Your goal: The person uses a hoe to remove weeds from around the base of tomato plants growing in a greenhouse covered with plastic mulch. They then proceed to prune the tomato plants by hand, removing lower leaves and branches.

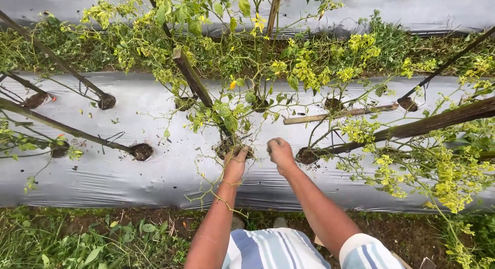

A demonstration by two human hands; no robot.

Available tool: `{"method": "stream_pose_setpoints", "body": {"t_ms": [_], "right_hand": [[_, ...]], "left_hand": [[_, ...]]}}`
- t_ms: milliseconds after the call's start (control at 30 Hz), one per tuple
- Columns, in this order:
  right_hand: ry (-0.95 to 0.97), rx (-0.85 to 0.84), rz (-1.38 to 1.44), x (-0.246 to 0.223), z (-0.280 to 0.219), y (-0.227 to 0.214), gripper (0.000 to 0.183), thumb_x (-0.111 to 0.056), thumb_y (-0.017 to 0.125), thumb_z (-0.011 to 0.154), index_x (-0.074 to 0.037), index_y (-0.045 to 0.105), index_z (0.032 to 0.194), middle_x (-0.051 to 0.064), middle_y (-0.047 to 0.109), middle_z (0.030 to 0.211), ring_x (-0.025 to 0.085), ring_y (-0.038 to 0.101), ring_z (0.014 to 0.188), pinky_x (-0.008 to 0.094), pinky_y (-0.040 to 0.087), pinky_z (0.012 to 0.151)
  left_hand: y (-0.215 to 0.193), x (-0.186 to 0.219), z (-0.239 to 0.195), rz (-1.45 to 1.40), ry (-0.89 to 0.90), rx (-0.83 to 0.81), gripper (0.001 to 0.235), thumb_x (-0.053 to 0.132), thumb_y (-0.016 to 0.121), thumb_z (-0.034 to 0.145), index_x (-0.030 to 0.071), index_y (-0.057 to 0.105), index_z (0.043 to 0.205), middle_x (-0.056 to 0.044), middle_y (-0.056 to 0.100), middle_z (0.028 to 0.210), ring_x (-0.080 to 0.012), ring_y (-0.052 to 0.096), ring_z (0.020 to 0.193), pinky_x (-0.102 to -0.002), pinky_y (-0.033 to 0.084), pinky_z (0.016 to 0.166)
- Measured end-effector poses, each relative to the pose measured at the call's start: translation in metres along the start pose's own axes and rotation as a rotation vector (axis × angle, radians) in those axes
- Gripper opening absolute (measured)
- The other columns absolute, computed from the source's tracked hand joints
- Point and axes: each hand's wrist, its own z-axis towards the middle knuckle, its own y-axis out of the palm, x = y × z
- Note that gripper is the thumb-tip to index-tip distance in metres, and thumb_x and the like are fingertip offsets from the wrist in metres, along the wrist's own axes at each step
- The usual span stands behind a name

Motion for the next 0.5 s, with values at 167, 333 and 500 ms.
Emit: {"method": "stream_pose_setpoints", "body": {"t_ms": [167, 333, 500], "right_hand": [[0.113, -0.112, 0.666, -0.002, 0.023, -0.028, 0.009, -0.023, 0.056, 0.092, -0.016, 0.057, 0.097, 0.003, 0.058, 0.082, 0.013, 0.056, 0.070, 0.018, 0.039, 0.053], [0.117, -0.192, 0.734, -0.047, -0.006, -0.026, 0.023, -0.039, 0.053, 0.098, -0.017, 0.058, 0.098, 0.004, 0.065, 0.083, 0.013, 0.062, 0.072, 0.016, 0.041, 0.055], [0.028, -0.270, 0.547, -0.046, -0.003, -0.025, 0.008, -0.022, 0.057, 0.104, -0.014, 0.055, 0.103, 0.005, 0.060, 0.080, 0.011, 0.057, 0.064, 0.014, 0.037, 0.046]], "left_hand": [[-0.017, -0.007, -0.013, 0.088, -0.018, -0.071, 0.024, 0.024, 0.065, 0.098, 0.008, 0.081, 0.106, -0.019, 0.073, 0.101, -0.0340, 0.062, 0.106, -0.051, 0.045, 0.096], [-0.027, -0.007, -0.027, 0.145, -0.046, -0.091, 0.022, 0.021, 0.061, 0.100, 0.007, 0.078, 0.100, -0.013, 0.072, 0.085, -0.0248, 0.060, 0.091, -0.043, 0.045, 0.088], [-0.030, -0.014, -0.026, 0.299, -0.071, -0.088, 0.019, 0.030, 0.064, 0.097, 0.018, 0.079, 0.096, -0.004, 0.076, 0.080, -0.0214, 0.068, 0.089, -0.041, 0.049, 0.086]]}}
